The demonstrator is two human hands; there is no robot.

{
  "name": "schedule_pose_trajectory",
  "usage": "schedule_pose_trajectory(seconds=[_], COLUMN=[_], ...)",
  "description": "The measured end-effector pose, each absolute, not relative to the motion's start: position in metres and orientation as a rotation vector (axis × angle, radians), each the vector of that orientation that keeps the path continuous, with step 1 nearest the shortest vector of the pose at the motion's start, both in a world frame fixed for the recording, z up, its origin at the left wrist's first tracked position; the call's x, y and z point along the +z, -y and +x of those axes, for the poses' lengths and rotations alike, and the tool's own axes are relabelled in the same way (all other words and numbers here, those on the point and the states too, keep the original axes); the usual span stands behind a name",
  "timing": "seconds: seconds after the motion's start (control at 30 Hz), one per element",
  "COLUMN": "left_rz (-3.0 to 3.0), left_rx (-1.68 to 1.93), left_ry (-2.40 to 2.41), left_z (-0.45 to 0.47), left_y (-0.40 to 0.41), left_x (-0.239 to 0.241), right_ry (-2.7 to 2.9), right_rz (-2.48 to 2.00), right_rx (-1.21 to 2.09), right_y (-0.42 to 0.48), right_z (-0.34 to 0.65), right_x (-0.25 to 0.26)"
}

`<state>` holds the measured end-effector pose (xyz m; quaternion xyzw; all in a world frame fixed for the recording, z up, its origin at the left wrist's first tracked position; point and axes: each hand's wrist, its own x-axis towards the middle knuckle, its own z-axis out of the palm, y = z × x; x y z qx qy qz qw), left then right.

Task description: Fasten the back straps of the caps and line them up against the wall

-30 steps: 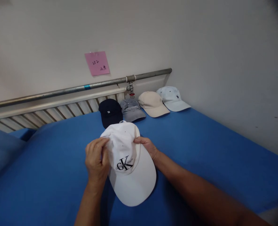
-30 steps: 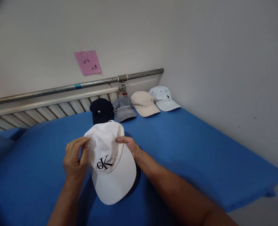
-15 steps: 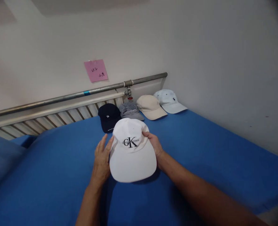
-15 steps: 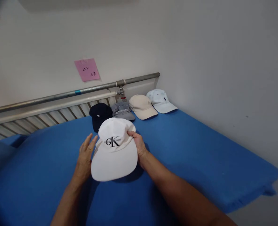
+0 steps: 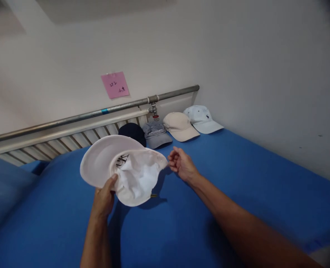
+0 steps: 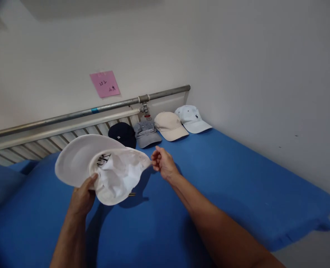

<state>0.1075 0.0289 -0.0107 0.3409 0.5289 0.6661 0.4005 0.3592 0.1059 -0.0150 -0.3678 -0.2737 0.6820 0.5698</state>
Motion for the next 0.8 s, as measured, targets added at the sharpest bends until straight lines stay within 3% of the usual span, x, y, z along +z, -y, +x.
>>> schedule_pose_trajectory(seconds=[0.13,0.4,0.63,0.8], left_rz=[0.597,0.537,1.218,1.669], left_rx=[1.515,1.270,1.576,1.134], left_ry=[-1.324,-1.351,-1.746,-1.453], left_z=[0.111,0.121,0.101,0.100], left_y=[-0.028,-0.037,-0.031,-0.017], left_x=[-0.007,-0.021,-0.016,-0.001], right_ry=[0.936,1.434,1.361,1.319], right_rz=[-0.933,-0.931,-1.020,-1.085], right_rx=[1.345,1.476,1.379,1.346], right_y=[-0.106,-0.091,-0.097,-0.100], right_z=[0.360,0.351,0.354,0.355], right_x=[-0.019,-0.020,-0.026,-0.031])
